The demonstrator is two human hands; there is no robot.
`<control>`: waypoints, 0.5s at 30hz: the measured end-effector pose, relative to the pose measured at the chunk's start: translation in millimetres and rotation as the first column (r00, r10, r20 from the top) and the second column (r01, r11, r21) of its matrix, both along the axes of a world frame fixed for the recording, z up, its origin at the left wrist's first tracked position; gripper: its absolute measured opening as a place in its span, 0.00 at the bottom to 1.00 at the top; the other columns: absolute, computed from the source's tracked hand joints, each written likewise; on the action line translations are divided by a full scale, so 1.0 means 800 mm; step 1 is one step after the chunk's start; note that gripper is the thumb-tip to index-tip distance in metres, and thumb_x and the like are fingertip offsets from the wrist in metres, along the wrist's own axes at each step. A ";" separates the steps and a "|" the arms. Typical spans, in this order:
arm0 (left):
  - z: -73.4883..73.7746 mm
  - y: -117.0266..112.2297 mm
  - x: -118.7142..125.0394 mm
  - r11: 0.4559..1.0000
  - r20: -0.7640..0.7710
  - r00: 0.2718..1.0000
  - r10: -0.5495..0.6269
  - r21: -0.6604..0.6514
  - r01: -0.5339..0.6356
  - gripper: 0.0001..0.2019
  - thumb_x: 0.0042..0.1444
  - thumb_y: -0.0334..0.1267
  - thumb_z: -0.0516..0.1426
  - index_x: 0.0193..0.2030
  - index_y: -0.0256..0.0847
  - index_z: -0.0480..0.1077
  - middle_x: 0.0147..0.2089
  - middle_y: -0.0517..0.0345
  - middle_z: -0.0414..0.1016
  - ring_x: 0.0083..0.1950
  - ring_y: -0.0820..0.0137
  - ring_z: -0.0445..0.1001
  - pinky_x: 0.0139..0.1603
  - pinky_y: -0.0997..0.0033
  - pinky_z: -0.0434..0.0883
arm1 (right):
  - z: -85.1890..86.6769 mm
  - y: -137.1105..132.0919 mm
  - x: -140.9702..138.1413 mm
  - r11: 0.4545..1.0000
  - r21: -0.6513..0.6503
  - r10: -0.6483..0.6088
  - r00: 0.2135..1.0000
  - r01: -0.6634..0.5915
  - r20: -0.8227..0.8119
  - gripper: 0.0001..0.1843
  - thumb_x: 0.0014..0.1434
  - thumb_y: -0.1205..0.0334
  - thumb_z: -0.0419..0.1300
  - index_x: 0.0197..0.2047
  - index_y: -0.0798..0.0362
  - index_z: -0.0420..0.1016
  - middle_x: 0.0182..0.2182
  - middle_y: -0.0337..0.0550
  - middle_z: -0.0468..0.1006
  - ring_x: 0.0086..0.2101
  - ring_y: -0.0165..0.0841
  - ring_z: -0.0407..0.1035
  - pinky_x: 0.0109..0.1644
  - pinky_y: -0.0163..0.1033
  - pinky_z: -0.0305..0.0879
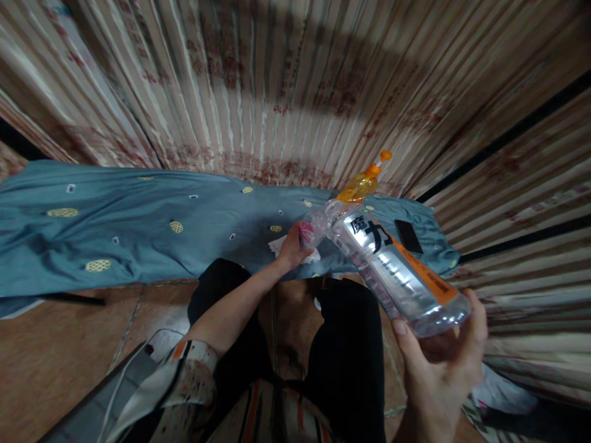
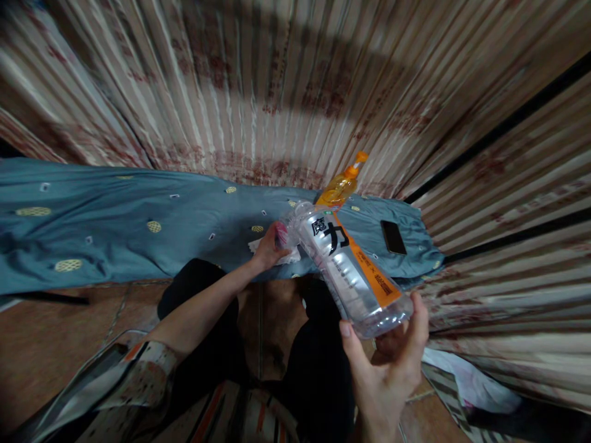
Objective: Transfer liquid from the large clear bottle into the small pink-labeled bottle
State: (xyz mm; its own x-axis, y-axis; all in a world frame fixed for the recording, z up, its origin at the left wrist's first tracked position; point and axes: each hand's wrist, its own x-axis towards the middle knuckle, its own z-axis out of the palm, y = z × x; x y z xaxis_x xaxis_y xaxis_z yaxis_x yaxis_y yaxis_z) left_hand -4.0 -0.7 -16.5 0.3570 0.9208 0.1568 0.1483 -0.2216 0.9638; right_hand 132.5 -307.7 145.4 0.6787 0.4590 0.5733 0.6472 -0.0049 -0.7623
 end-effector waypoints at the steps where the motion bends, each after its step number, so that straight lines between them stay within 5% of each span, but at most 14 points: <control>1: 0.000 0.000 0.000 1.000 -0.005 1.000 -0.004 0.002 0.004 0.53 0.49 0.29 0.83 0.83 0.44 0.75 0.86 0.34 0.83 0.89 0.31 0.81 1.00 0.17 0.67 | 0.001 0.000 0.000 1.000 0.000 0.009 1.000 -0.009 -0.003 0.77 0.52 0.29 0.94 0.94 0.51 0.70 0.74 0.66 0.86 0.60 0.59 0.89 0.68 0.70 0.90; 5: -0.003 0.000 -0.001 1.000 0.016 1.000 -0.005 0.010 0.004 0.51 0.51 0.31 0.83 0.82 0.47 0.76 0.84 0.39 0.85 0.87 0.34 0.82 0.99 0.20 0.69 | 0.004 0.001 -0.002 1.000 0.000 0.029 0.999 -0.029 -0.023 0.77 0.54 0.32 0.94 0.95 0.52 0.68 0.68 0.64 0.89 0.56 0.57 0.90 0.64 0.67 0.91; 15: 0.005 -0.002 -0.002 0.999 0.068 0.998 0.006 -0.038 -0.003 0.52 0.48 0.28 0.83 0.81 0.46 0.78 0.83 0.39 0.85 0.89 0.32 0.81 1.00 0.19 0.67 | -0.004 -0.002 -0.002 1.000 -0.009 0.027 0.999 -0.027 -0.038 0.76 0.56 0.32 0.93 0.95 0.49 0.67 0.75 0.66 0.84 0.65 0.62 0.88 0.74 0.75 0.87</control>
State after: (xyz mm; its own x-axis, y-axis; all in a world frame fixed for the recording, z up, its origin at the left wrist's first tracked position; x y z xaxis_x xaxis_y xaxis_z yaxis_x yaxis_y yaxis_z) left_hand -5.4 -2.3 -12.5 0.3427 0.9281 0.1454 0.0827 -0.1840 0.9794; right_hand 131.3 -309.3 142.6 0.6872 0.4826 0.5430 0.6178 0.0051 -0.7863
